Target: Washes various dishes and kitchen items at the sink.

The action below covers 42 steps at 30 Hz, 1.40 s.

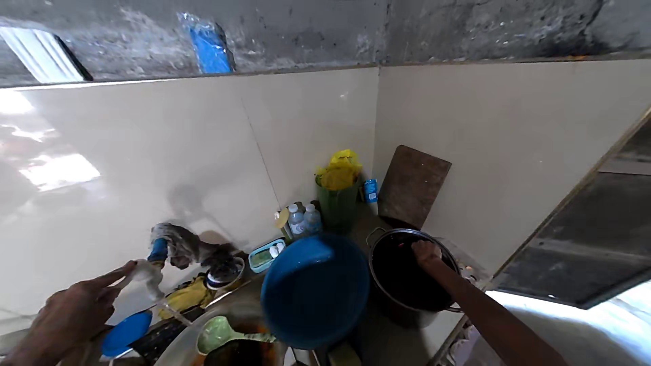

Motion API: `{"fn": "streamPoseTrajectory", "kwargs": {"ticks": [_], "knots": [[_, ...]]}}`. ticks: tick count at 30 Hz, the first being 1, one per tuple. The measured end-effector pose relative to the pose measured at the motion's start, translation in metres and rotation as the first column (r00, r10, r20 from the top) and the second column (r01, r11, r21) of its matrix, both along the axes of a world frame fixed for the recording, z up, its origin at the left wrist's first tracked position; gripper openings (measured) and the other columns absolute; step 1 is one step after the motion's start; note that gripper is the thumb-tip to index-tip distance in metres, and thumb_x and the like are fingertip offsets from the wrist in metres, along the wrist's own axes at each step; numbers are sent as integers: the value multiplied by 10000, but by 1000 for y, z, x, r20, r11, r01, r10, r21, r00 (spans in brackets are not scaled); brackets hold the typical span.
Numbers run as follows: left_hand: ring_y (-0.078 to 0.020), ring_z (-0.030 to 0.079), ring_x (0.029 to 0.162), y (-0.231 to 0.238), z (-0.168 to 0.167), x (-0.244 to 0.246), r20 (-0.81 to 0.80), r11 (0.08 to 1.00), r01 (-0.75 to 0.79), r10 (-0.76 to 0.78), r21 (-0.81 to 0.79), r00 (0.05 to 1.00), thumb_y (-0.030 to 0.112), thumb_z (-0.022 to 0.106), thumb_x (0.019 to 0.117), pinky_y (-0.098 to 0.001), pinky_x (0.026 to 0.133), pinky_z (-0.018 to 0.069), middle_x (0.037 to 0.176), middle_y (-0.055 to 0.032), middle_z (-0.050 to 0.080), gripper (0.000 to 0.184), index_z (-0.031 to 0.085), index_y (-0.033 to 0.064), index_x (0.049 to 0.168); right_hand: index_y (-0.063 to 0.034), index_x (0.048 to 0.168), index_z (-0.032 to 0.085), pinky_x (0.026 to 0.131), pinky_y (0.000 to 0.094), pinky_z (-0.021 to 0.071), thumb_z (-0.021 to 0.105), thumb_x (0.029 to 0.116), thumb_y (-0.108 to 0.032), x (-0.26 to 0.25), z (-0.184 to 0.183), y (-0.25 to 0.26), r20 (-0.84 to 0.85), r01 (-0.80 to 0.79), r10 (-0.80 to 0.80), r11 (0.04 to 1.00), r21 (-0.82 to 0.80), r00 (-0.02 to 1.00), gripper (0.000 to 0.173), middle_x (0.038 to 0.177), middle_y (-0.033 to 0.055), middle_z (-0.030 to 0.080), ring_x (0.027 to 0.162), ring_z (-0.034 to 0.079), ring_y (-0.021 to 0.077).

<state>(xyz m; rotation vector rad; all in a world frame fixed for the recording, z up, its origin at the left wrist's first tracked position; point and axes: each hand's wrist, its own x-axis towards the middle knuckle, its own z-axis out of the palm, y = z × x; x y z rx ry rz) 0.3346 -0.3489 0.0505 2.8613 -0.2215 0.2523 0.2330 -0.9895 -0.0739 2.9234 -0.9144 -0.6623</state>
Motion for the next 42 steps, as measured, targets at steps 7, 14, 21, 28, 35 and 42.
{"fn": "streamPoseTrajectory", "kwargs": {"ticks": [7,14,21,28,35,42], "knots": [[-583,641,1002,-8,2,-4,33,999,-22,21,28,999,-42,595,990,-722,919,433,1138,-346,679,437,600,42,1419,4,1334,599,917,627,499,678,962,-129,-13,76,0,195,-141,137,990,7,971,402,1298,276,618,1197,595,478],[-570,612,1108,-17,11,-10,-45,997,-65,66,30,997,25,568,1025,-699,971,428,1207,-339,657,397,599,48,1420,11,1242,642,867,648,498,681,972,-135,-31,199,28,371,-192,224,974,-121,901,309,1186,274,661,1127,628,482],[-515,628,1129,-45,38,-29,-155,989,-73,93,127,983,-48,617,941,-658,949,488,1192,-306,665,458,594,10,1394,23,1189,623,862,599,531,614,1011,-189,-2,188,162,499,-538,416,834,124,760,277,1080,246,668,1031,669,415],[-498,617,1159,-58,47,-28,-224,970,-118,167,215,960,-52,631,917,-634,918,516,1221,-316,634,348,616,-71,1265,59,1173,632,833,566,557,614,1002,-170,22,119,343,532,-701,490,635,325,690,286,1160,270,637,1017,674,406],[-480,617,1172,-54,50,-28,-269,970,-113,170,215,948,-45,626,921,-621,922,520,1239,-296,632,392,597,-40,1312,62,1240,602,881,582,540,615,991,-127,45,53,434,529,-701,496,641,312,689,313,1189,278,649,1082,659,437],[-467,614,1180,-48,45,-28,-259,978,-103,148,180,955,-63,625,913,-602,924,525,1240,-292,629,389,594,-52,1301,51,1340,530,832,575,552,600,1002,-107,49,38,446,528,-724,553,664,187,644,380,1124,281,668,1037,677,454]]}}
